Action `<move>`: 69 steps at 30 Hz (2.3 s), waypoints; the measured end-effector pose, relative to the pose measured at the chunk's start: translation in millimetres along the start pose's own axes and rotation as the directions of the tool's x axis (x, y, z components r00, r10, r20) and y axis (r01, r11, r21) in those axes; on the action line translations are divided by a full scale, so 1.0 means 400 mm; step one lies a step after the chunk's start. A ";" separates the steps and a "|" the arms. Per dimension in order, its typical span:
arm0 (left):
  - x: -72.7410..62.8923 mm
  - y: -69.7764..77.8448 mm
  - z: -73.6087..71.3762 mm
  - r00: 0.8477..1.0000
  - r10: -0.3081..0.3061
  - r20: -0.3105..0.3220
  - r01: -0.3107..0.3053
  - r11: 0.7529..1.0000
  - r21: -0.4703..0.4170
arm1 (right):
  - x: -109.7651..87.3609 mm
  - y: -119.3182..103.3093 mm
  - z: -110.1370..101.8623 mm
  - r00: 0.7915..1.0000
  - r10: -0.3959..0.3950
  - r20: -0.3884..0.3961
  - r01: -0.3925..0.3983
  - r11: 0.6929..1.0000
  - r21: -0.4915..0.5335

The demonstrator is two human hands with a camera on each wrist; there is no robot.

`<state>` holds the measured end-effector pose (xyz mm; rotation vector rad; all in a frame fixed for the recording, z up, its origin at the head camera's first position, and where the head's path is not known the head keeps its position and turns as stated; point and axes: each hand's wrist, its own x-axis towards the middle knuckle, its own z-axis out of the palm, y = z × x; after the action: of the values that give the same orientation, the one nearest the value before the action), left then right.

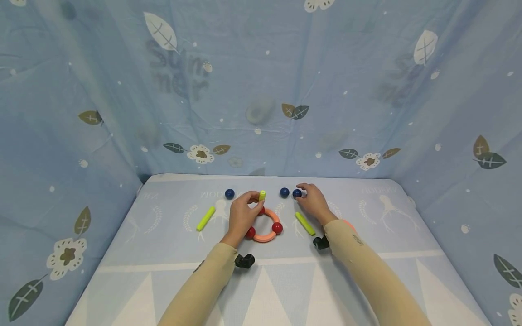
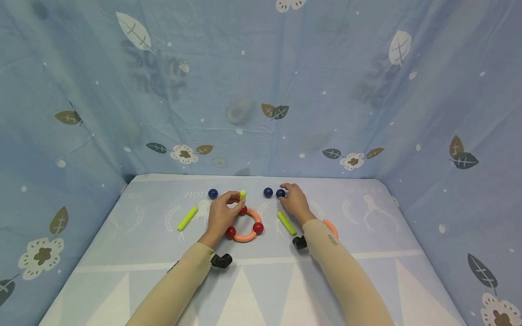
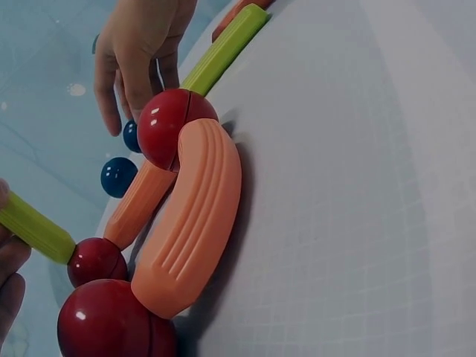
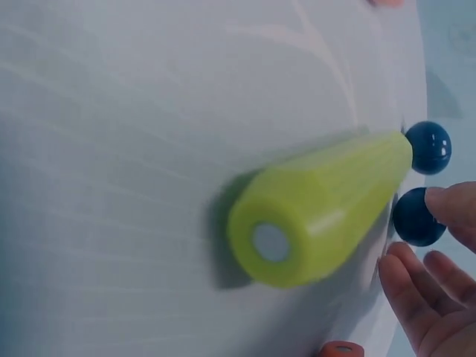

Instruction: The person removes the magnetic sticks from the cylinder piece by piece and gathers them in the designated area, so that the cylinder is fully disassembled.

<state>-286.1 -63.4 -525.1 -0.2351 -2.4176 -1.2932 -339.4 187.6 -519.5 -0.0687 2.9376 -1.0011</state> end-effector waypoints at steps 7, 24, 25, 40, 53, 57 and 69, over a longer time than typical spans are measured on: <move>-0.001 0.003 -0.001 1.000 0.001 0.000 -0.001 1.000 -0.003 | -0.025 -0.007 0.002 1.000 -0.013 -0.005 0.013 1.000 0.012; -0.005 0.004 -0.003 1.000 -0.008 -0.005 0.008 1.000 -0.017 | -0.077 -0.016 -0.001 0.998 -0.058 -0.023 0.059 0.998 0.034; -0.005 0.005 -0.003 1.000 -0.008 -0.004 0.008 1.000 -0.015 | -0.079 -0.016 0.001 0.997 -0.066 -0.025 0.067 0.997 0.037; 0.006 -0.011 -0.014 0.999 -0.005 0.048 0.007 0.999 -0.044 | -0.116 -0.093 0.051 0.985 -0.170 0.032 0.167 0.982 0.083; 0.018 -0.018 -0.018 0.998 -0.021 0.052 0.025 0.997 -0.076 | -0.080 -0.133 0.123 0.964 -0.235 0.126 0.212 0.962 0.171; 0.020 -0.019 -0.020 0.997 -0.052 0.064 0.057 0.995 -0.087 | -0.070 -0.136 0.140 0.953 -0.269 0.141 0.243 0.954 0.177; 0.022 -0.016 -0.026 0.996 -0.060 0.066 0.066 0.994 -0.082 | -0.056 -0.161 0.162 0.959 -0.254 0.124 0.239 0.963 0.121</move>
<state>-293.4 -75.8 -521.3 -0.2279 -2.4439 -1.4375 -312.0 98.6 -530.9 -0.4927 2.7927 -1.1271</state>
